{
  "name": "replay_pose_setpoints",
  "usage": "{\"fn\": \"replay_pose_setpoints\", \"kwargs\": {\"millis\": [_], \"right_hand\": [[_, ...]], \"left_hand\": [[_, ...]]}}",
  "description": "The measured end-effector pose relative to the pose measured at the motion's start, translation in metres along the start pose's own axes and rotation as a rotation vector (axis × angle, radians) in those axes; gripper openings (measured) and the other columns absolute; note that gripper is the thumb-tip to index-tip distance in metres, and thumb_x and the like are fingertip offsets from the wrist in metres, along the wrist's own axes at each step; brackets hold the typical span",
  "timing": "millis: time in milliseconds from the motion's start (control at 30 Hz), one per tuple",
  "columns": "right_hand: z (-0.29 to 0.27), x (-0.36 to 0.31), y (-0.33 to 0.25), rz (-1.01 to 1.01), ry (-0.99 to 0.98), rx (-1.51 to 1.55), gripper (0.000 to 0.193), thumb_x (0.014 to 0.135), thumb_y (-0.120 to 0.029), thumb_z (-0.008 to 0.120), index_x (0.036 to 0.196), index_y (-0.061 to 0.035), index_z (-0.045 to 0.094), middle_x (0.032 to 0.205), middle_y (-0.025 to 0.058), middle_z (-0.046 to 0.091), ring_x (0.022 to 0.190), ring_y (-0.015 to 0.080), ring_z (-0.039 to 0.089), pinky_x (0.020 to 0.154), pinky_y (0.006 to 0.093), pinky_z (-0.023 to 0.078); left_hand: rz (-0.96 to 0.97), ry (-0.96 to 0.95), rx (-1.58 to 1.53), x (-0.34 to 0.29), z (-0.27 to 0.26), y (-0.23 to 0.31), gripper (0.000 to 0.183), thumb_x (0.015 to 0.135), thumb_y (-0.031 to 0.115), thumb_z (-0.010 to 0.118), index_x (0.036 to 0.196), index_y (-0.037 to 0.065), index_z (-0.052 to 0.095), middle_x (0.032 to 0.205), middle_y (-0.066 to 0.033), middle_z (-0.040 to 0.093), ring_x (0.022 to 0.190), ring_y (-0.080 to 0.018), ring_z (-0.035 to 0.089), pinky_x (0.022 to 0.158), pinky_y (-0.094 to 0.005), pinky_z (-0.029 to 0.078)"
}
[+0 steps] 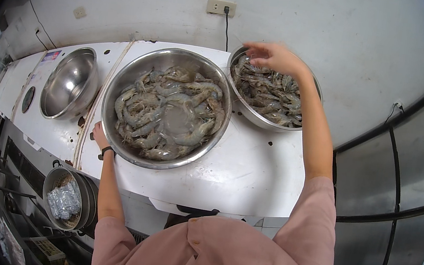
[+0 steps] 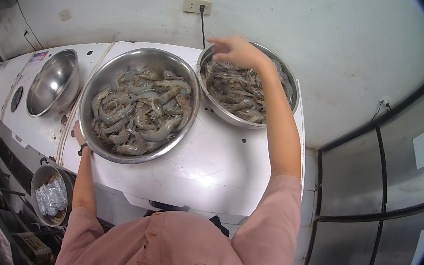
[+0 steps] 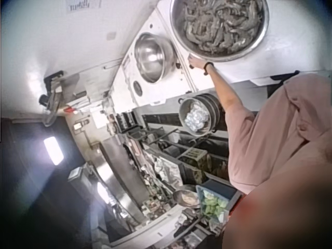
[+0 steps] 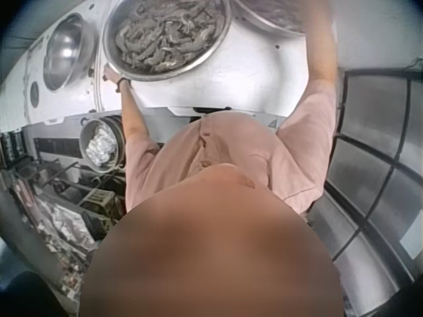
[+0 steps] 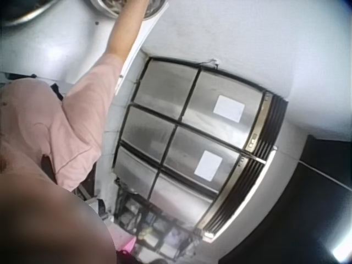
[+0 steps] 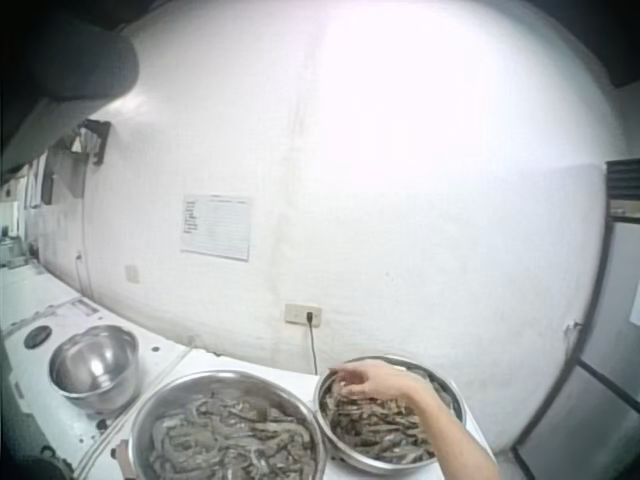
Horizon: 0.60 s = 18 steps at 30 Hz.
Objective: The person transfers raw shrimp from a smaller stainless steel bowl into a larger bowl on a white countertop. After consolidating the shrimp, the person picks up the large bowl and walks to a nearby stainless steel table, placing the bowl down.
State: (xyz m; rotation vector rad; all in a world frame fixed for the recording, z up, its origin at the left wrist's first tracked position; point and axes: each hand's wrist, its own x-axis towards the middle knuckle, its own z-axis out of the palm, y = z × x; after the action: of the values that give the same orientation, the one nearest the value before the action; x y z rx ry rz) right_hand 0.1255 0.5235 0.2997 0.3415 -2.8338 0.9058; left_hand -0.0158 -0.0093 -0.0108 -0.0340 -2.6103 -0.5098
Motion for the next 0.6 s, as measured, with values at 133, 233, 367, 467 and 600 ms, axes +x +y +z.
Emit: {"fn": "replay_pose_setpoints", "kwargs": {"millis": [133,233,367,467,600], "right_hand": [[0.014,-0.014,0.068,0.495,-0.131,-0.545,0.037,0.074,-0.008,0.060,0.112,-0.0072,0.058,0.100,0.0132,0.063,0.093,0.0243,0.061,0.084,0.0327,0.046],[0.038,-0.032,0.113,0.418,0.084,-0.375,0.030,0.074,-0.007,0.056,0.103,-0.0048,0.062,0.099,0.0162,0.062,0.094,0.0297,0.059,0.084,0.0349,0.046],[0.072,-0.025,0.140,0.374,0.188,-0.365,0.031,0.074,-0.007,0.053,0.103,-0.0044,0.061,0.100,0.0180,0.061,0.096,0.0322,0.058,0.087,0.0388,0.044],[0.087,-0.016,0.142,0.413,0.100,-0.597,0.036,0.072,-0.007,0.053,0.108,-0.0071,0.059,0.099,0.0180,0.061,0.095,0.0337,0.057,0.086,0.0402,0.045],[0.082,-0.016,0.125,0.383,-0.017,-0.649,0.034,0.071,-0.008,0.055,0.105,-0.0078,0.059,0.097,0.0169,0.062,0.095,0.0341,0.057,0.084,0.0417,0.046]], "left_hand": [[-0.002,0.023,0.005,-0.001,0.003,-0.002,0.031,0.075,0.014,0.055,0.105,0.008,0.051,0.105,-0.0072,0.050,0.098,-0.0287,0.047,0.080,-0.0397,0.040],[-0.001,0.024,0.027,-0.001,-0.002,0.005,0.032,0.074,0.014,0.055,0.105,0.009,0.051,0.105,-0.0071,0.049,0.098,-0.0287,0.047,0.080,-0.0397,0.040],[-0.031,0.020,-0.050,-0.004,-0.012,0.014,0.034,0.073,0.016,0.056,0.105,0.009,0.051,0.105,-0.0069,0.049,0.099,-0.0287,0.047,0.081,-0.0398,0.040],[-0.031,0.034,-0.062,-0.003,-0.012,0.012,0.033,0.073,0.016,0.057,0.105,0.008,0.051,0.106,-0.0066,0.049,0.099,-0.0287,0.047,0.080,-0.0395,0.040],[0.011,0.016,0.028,-0.002,-0.003,0.003,0.031,0.076,0.013,0.054,0.107,0.009,0.051,0.106,-0.0056,0.050,0.098,-0.0276,0.048,0.081,-0.0385,0.041]]}}
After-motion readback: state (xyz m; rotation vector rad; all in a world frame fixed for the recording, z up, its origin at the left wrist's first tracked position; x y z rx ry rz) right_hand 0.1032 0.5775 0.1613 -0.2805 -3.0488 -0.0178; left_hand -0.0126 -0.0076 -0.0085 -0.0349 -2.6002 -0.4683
